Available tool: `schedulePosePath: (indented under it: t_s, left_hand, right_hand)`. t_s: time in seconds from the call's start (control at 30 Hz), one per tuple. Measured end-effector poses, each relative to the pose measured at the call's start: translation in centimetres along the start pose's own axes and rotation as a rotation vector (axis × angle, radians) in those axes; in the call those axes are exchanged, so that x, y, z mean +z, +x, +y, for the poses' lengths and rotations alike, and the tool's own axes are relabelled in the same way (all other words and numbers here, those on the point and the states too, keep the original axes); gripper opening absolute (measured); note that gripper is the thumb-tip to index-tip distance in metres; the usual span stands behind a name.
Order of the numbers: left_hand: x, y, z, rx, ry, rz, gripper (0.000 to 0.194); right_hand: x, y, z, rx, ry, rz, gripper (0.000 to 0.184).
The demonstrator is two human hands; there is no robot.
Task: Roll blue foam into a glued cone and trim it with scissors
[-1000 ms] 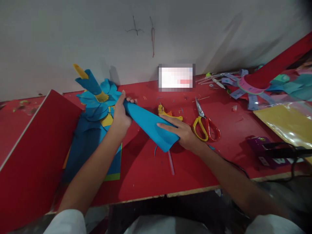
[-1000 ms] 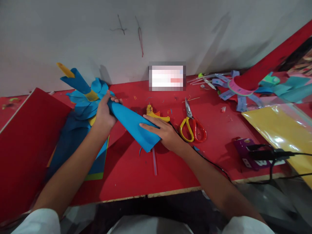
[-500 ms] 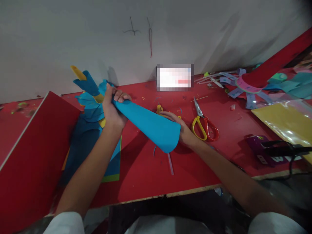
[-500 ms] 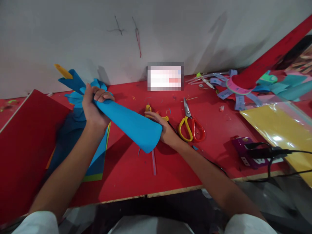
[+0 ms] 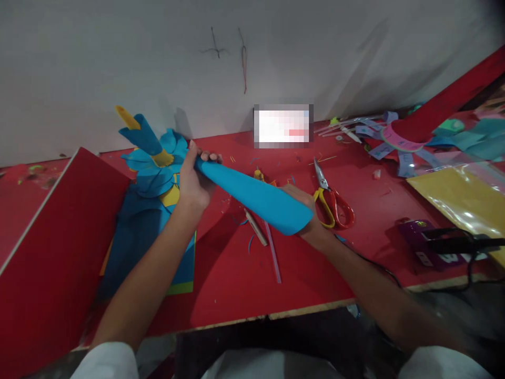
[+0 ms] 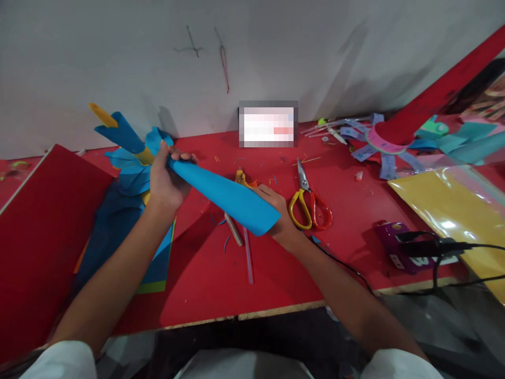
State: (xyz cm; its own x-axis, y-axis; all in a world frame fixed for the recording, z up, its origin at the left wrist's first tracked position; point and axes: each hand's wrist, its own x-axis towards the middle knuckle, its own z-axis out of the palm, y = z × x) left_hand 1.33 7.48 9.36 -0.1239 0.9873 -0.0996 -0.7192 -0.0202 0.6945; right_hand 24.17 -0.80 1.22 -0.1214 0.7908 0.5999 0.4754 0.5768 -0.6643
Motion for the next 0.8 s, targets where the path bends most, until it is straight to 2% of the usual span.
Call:
schedulePosePath:
  t_s: [0.13, 0.2, 0.27, 0.43, 0.57, 0.67, 0.8]
  left_hand:
    - [-0.6, 0.5, -0.5, -0.048, -0.013, 0.028, 0.042]
    - [-0.8, 0.6, -0.6, -0.072, -0.035, 0.058, 0.045]
    - [-0.9, 0.8, -0.5, -0.081, -0.063, 0.077, 0.047]
    - [-1.0, 1.0, 0.8, -0.064, -0.126, 0.057, 0.044]
    - [-0.7, 0.9, 1.7, -0.047, -0.186, 0.018, 0.043]
    - [-0.7, 0.7, 1.8, -0.051, -0.198, 0.005, 0.044]
    - [-0.7, 0.8, 1.5, -0.06, -0.151, 0.012, 0.039]
  right_hand:
    - [-1.5, -0.3, -0.3, 0.011, -0.199, 0.02, 0.033]
    - [-1.7, -0.2, -0.5, 0.04, -0.189, 0.038, 0.032]
    - [-1.6, 0.1, -0.5, 0.108, -0.063, 0.036, 0.029]
    - [-1.5, 0.8, -0.1, 0.342, 0.425, -0.048, 0.032]
    - [-1.7, 1.1, 0.2, 0.373, 0.655, -0.131, 0.042]
    - [-1.8, 1.0, 0.2, 0.345, 0.61, -0.207, 0.044]
    - [-1.7, 0.5, 0.1, 0.244, 0.428, -0.233, 0.037]
